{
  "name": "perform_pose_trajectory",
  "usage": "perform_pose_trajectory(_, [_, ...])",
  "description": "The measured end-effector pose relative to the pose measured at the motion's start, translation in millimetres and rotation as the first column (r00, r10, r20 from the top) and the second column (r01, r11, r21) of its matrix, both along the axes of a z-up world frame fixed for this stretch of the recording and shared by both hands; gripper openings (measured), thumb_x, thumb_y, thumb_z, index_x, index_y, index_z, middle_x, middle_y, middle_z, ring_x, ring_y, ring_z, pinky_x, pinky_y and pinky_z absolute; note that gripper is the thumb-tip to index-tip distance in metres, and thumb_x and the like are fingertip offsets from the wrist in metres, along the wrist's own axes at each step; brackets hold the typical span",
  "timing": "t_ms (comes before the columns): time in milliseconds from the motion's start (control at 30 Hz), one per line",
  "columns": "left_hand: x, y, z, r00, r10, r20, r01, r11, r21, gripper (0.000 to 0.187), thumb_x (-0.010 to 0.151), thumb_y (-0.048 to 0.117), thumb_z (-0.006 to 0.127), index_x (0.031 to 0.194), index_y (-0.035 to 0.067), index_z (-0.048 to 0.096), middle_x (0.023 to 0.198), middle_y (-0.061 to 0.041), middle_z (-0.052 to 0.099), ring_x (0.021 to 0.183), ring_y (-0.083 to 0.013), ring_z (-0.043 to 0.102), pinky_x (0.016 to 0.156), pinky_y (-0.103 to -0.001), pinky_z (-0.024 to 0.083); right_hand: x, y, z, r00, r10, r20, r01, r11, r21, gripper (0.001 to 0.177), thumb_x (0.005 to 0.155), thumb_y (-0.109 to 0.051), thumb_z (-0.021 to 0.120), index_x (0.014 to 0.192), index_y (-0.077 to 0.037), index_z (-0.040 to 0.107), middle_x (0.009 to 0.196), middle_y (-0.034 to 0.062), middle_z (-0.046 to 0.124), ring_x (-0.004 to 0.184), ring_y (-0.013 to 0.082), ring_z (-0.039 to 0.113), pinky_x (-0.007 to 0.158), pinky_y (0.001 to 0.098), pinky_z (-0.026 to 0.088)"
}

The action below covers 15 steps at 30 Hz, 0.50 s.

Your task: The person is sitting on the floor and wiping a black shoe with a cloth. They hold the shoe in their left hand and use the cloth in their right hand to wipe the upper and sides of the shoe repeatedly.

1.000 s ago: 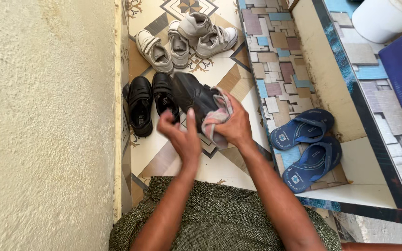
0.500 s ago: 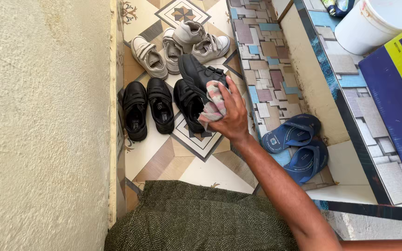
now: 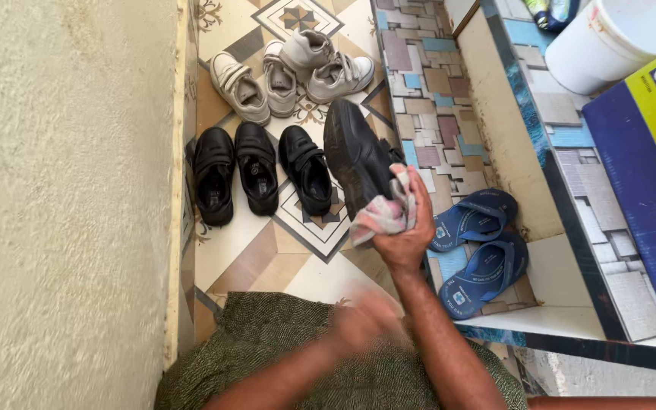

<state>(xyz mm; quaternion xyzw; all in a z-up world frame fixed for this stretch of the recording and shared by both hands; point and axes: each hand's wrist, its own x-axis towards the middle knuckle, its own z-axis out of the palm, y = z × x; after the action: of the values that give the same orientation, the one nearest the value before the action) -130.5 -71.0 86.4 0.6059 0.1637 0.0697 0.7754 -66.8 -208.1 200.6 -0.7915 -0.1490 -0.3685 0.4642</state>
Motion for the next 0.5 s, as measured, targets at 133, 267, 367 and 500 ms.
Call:
perform_pose_trajectory(133, [73,72,33,0.998,0.037,0.053,-0.028,0.984,-0.179,0.051,0.106,0.043,0.048,0.121,-0.005,0.050,0.115,-0.017,0.054,0.105,-0.0254,0.053,0.087,-0.037,0.046,-9,4,5,0.999,0.035,0.024,-0.034,0.998,-0.053,0.093,0.067,-0.015,0.095,0.147,0.001,0.050,0.152,0.0223,0.055,0.143,0.0351,0.056,0.123,0.0435,0.045])
perform_pose_trajectory(267, [100,77,48,0.970,-0.178,0.163,0.231,0.883,-0.408,0.067,0.098,0.047,0.056,0.156,0.029,0.028,0.147,0.005,0.049,0.128,-0.0137,0.055,0.089,-0.046,0.052,-18,38,-3,0.983,0.167,0.078,-0.159,0.982,-0.100,0.091,0.060,-0.031,0.097,0.135,-0.003,0.053,0.137,0.0175,0.053,0.131,0.0303,0.054,0.113,0.0408,0.046])
perform_pose_trajectory(367, [105,69,54,0.898,-0.051,0.438,0.323,0.752,-0.575,0.072,0.098,0.041,0.068,0.152,0.001,0.042,0.143,-0.015,0.055,0.128,-0.0290,0.059,0.113,-0.045,0.047,-18,51,-12,0.968,0.202,-0.152,-0.222,0.967,-0.127,0.054,0.082,-0.012,0.077,0.132,-0.004,0.058,0.147,0.0199,0.051,0.140,0.0335,0.053,0.120,0.0436,0.045])
perform_pose_trajectory(500, [108,92,63,0.918,-0.120,0.378,0.347,0.706,-0.618,0.075,0.099,0.055,0.054,0.150,0.000,0.044,0.140,-0.015,0.060,0.125,-0.0305,0.062,0.110,-0.046,0.051,0,44,1,0.951,0.200,-0.237,-0.166,0.974,0.155,0.031,0.093,0.003,0.050,0.122,-0.006,0.059,0.143,0.0214,0.044,0.128,0.0313,0.055,0.112,0.0408,0.043])
